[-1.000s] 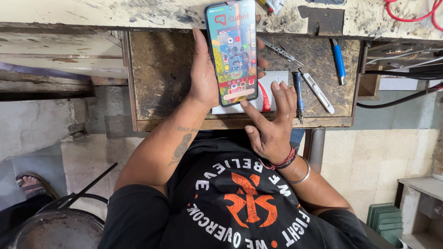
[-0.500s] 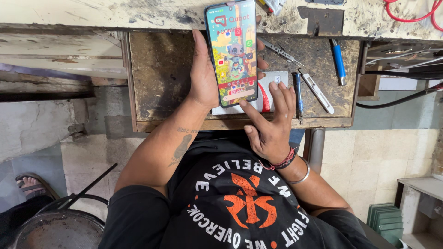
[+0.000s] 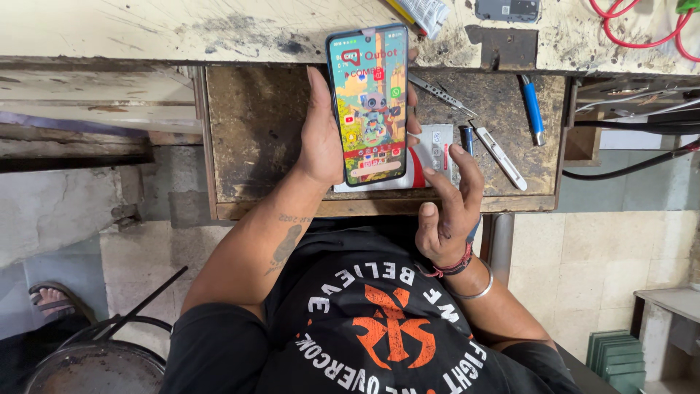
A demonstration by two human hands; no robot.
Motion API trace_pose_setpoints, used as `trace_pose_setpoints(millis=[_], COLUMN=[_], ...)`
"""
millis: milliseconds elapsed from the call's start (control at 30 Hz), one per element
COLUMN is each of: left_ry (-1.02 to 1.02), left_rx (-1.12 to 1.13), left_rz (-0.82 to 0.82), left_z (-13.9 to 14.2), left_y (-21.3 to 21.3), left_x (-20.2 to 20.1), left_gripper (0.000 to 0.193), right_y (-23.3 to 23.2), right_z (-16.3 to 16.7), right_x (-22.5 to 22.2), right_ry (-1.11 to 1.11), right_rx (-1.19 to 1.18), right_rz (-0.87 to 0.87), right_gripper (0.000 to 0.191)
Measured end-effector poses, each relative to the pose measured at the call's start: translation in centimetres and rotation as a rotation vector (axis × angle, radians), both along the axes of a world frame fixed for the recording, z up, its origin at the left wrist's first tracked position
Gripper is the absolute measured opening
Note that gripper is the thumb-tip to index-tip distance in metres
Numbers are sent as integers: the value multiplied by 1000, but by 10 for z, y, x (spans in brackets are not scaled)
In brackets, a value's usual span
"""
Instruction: The person first uses a smartphone, then works on a disassembled phone, using a screwdriver on its internal components and applying adhesive from a tube along the frame of the opened device on the workbench.
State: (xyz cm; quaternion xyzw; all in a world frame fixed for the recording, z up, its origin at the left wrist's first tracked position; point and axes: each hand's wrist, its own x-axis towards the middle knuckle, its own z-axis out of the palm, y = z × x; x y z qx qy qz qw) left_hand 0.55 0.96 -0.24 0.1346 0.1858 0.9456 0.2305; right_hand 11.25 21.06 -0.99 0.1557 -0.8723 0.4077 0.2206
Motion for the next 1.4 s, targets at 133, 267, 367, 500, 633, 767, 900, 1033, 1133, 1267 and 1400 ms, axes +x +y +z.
trace_pose_setpoints(millis=[133,267,367,500,633,767,900,1033,1133,1267,1400], left_ry=[28,40,30,30,82,87,87,124,297,370,189], left_rx=[-14,-26,-27,-41,-112,-123,-116,-236,-362,-405,-520], left_rz=[0,11,9,18,37,44,37,56,159,289,343], left_z=[1,2,4,7,12,15,17,23,29,35,34], left_y=[2,2,2,1,2,3,4,8,17,40,44], left_x=[0,1,1,1,0,1,7,8,12,26,27], left_gripper=[105,105,106,102,87,73,68,69,84,108,85], right_y=[2,2,0,-3,-2,-6,-14,-13,-6,1,11], right_z=[-2,-3,0,11,29,38,38,43,62,97,114], right_x=[-2,-4,-6,-8,-13,-22,-33,-34,-32,-39,-46], right_ry=[-7,-16,-20,-54,-122,-456,-649,-730,-454,104,-54], right_rx=[-46,-81,-82,-113,-117,-367,-736,-776,-376,191,291], right_rz=[5,10,11,19,45,141,246,233,27,65,326], right_gripper=[42,43,42,44,39,39,46,38,29,33,37])
